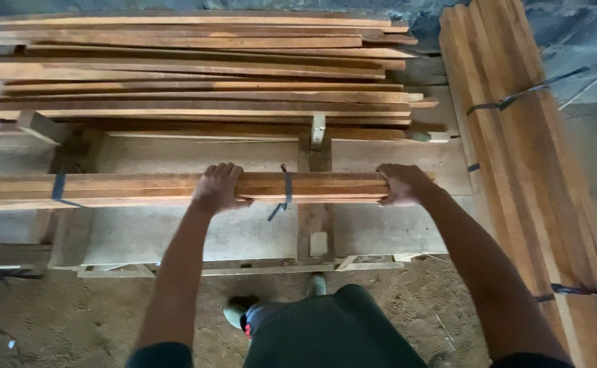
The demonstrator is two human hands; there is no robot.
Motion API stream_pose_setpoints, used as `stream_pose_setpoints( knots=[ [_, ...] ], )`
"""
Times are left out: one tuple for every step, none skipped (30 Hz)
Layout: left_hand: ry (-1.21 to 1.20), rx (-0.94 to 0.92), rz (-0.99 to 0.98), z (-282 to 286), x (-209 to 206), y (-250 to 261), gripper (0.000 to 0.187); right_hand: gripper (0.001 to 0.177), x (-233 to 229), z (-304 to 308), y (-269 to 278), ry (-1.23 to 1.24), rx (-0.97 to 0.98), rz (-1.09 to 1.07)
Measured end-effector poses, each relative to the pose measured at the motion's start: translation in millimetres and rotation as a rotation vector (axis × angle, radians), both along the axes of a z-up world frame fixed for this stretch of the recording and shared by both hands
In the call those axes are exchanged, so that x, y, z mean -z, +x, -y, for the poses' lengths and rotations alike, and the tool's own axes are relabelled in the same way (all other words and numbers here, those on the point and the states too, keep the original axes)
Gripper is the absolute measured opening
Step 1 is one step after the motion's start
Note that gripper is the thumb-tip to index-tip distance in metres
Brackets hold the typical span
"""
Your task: Organizing and sorting wooden slats on a workbench in a woodworking workshop.
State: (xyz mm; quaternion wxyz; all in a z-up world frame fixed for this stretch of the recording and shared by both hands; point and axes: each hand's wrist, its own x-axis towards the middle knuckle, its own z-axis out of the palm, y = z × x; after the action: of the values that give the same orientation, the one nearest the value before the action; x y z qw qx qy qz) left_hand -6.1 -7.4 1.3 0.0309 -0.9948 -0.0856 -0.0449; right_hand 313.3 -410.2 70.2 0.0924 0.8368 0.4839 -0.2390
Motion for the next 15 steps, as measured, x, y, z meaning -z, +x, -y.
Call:
stream_pose_setpoints(
  knots=[
    [0.000, -0.001, 0.000, 5, -5, 2, 0.089, 0.075, 6, 3, 2, 0.000, -0.001, 0.000],
    [-0.009, -0.020, -0.073, 9, -10, 3, 0.090, 0.081, 11, 5, 4, -0.019, -0.010, 0.034],
    [-0.016, -0.040, -0.147, 11, -17, 4, 0.091, 0.086, 16, 5, 6, -0.034, -0.020, 0.068],
    [-0.013, -0.042, -0.148, 23, -13, 17, 0.091, 0.086, 18, 4, 7, -0.032, -0.021, 0.066],
    [-0.064, -0.057, -0.216, 34, -9, 31, 0.087, 0.084, 19, 2, 8, -0.034, -0.016, 0.067],
    [-0.115, -0.073, -0.283, 45, -6, 44, 0.084, 0.082, 20, 0, 9, -0.035, -0.012, 0.068],
    [-0.114, -0.074, -0.282, 63, -14, 56, 0.084, 0.082, 23, 1, 10, -0.035, -0.012, 0.068],
    [-0.147, -0.019, -0.239, 81, -22, 68, 0.081, 0.080, 25, 1, 12, -0.023, -0.015, 0.060],
    [-0.180, 0.037, -0.196, 99, -30, 80, 0.078, 0.079, 28, 2, 14, -0.012, -0.016, 0.050],
    [-0.180, 0.037, -0.196, 105, -29, 84, 0.078, 0.079, 21, 0, 11, -0.012, -0.016, 0.050],
    [-0.138, 0.051, -0.158, 112, -27, 89, 0.086, 0.073, 14, 0, 8, -0.010, -0.020, 0.043],
    [-0.096, 0.064, -0.121, 119, -25, 94, 0.094, 0.068, 7, -1, 5, -0.007, -0.023, 0.036],
    [-0.097, 0.067, -0.119, 118, -24, 94, 0.094, 0.068, 4, 1, 5, -0.009, -0.021, 0.037],
    [-0.121, 0.101, -0.133, 117, -24, 94, 0.089, 0.067, 0, 3, 3, -0.011, -0.029, 0.029],
    [-0.141, 0.132, -0.148, 111, -25, 94, 0.084, 0.065, -4, -1, 2, -0.008, -0.041, 0.020]
  ],
)
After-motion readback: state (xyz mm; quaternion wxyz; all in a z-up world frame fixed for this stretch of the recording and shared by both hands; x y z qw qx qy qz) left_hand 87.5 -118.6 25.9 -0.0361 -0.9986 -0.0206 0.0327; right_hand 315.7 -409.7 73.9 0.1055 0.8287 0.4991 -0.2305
